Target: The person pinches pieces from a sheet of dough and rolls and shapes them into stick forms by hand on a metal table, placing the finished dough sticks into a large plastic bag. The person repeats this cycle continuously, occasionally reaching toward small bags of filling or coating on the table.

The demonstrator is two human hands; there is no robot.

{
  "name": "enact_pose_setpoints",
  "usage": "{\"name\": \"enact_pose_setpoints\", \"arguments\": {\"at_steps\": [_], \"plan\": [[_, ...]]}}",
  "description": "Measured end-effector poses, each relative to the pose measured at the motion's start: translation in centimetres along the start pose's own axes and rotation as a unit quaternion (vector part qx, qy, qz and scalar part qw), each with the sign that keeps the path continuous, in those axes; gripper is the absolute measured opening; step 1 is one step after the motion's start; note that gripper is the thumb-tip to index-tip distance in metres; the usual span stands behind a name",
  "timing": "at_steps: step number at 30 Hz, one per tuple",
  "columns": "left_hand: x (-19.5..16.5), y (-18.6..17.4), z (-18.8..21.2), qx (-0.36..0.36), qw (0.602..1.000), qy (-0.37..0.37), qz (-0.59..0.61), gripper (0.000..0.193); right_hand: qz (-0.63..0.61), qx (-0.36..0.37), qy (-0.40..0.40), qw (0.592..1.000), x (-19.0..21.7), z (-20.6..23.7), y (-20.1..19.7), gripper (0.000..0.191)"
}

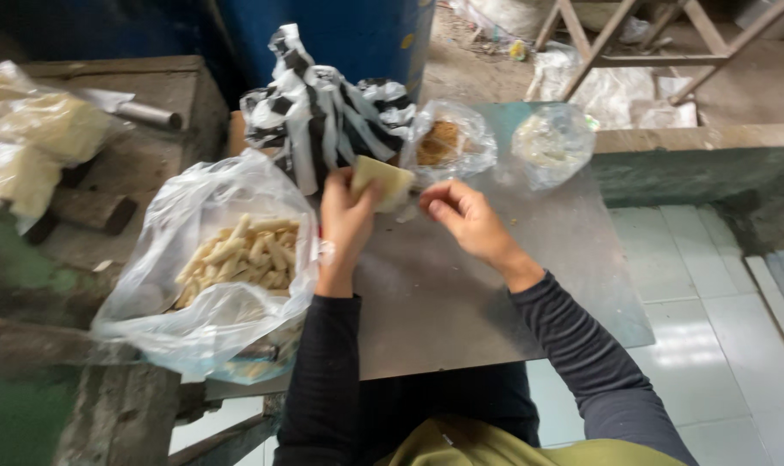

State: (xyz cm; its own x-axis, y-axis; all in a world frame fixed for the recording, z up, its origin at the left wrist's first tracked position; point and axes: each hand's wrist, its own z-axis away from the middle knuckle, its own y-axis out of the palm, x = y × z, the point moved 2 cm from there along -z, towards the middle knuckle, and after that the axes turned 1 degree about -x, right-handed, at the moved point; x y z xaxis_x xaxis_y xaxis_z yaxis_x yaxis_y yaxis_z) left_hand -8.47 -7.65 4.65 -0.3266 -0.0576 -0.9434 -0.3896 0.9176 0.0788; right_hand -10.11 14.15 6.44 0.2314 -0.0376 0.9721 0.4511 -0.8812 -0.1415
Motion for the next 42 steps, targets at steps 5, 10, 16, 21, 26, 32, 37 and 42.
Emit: {"name": "enact_pose_setpoints", "arguments": {"at_steps": [5,10,16,21,26,32,37,42], "plan": [[-3.7,0.7,1.2,0.151,0.987,-0.053,0.012,0.03,-0.148,0.042,0.08,0.985,0.5,4.5,1.8,0.035],[-6.7,2.0,2.3,0.207,0.971,-0.039,-0.115,0.025,-0.151,0.014,0.036,0.988,3.1,2.6,0.0,0.048],[-9.0,-1.3,1.0,-0.157,0.924,0.245,-0.248,0.018,0.153,0.03,-0.062,0.986,1.1,-2.1,8.3,0.039],[-8.9,-1.0,1.5,-0.156,0.936,0.217,-0.23,0.011,0.292,-0.067,-0.023,0.954,-2.8,-3.0,6.1,0.038],[-9.7,0.2,1.9,-0.149,0.931,0.258,-0.211,0.011,0.302,-0.388,0.017,0.87,0.2,4.8,-10.2,0.014],[-11.2,2.0,4.0,-0.133,0.938,0.274,-0.163,0.015,0.255,-0.267,-0.098,0.924,3.8,7.0,-3.0,0.018],[-13.5,1.2,5.3,-0.126,0.939,0.275,-0.161,0.013,0.242,0.01,-0.014,0.97,-0.1,3.5,6.7,0.023],[-15.4,0.6,6.0,-0.101,0.941,0.279,-0.161,0.011,0.449,-0.275,-0.12,0.841,0.4,3.4,-8.9,0.011]]}}
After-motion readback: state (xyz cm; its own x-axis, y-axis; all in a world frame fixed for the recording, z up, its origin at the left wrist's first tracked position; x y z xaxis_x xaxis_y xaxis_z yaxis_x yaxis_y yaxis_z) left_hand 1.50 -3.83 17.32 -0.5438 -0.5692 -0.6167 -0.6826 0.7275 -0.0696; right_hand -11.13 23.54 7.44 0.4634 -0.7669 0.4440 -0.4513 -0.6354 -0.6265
